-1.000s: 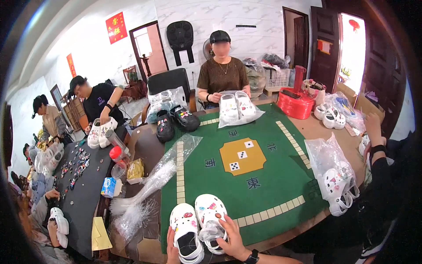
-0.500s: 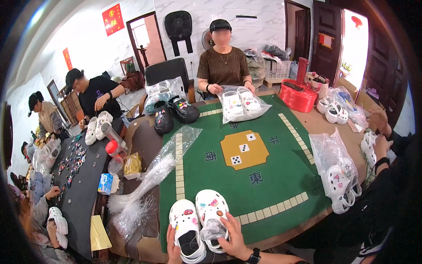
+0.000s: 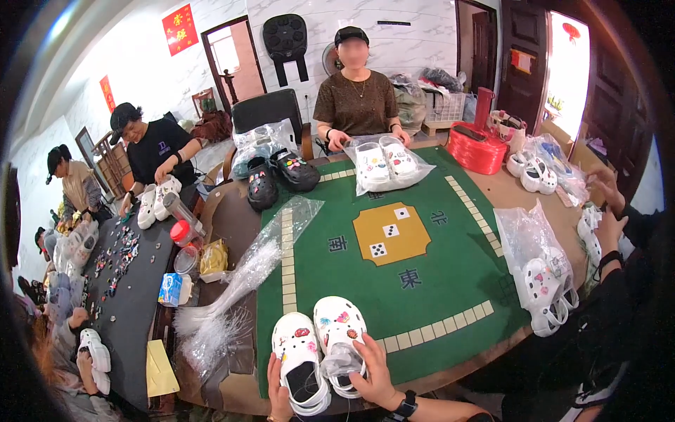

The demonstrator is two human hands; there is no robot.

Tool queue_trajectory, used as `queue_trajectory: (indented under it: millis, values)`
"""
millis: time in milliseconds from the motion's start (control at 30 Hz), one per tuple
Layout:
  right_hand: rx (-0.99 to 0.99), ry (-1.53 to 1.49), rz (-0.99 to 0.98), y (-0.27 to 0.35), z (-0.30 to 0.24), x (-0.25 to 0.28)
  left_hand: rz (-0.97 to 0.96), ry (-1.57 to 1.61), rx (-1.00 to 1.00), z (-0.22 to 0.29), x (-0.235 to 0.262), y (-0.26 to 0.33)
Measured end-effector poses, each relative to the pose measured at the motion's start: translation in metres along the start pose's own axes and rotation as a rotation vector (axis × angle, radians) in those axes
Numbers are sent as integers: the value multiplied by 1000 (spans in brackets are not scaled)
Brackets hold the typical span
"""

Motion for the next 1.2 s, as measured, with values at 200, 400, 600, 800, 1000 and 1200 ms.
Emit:
queue_trajectory:
  millis: [200,400,600,800,1000,1200]
  values:
    - [8,-9,4,-1,-2,0,-6,-23,-12,4,1,-1]
    - [-4,-13,3,-1,-3,1,-6,-19,-2,4,0,-1]
    - [-7,-3,-3,0,-1,0,-2,-29,4,2,1,-1]
    - [-5,-7,7,0,0,0,-5,-19,24,2,1,-1]
    - [16,4,8,-2,-6,1,-4,-39,0,0,1,0]
    - [13,9,14,-1,-5,1,-3,-13,9,1,0,-1]
Point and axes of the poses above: each hand's wrist, its own y-axis away from the middle knuckle, its own x-axis out of the back of the hand, z = x × y, the point moved 9 cm from there along -y, towards the middle knuckle, and after that the axes turned 12 degrees about -y, right-handed, at the moved point
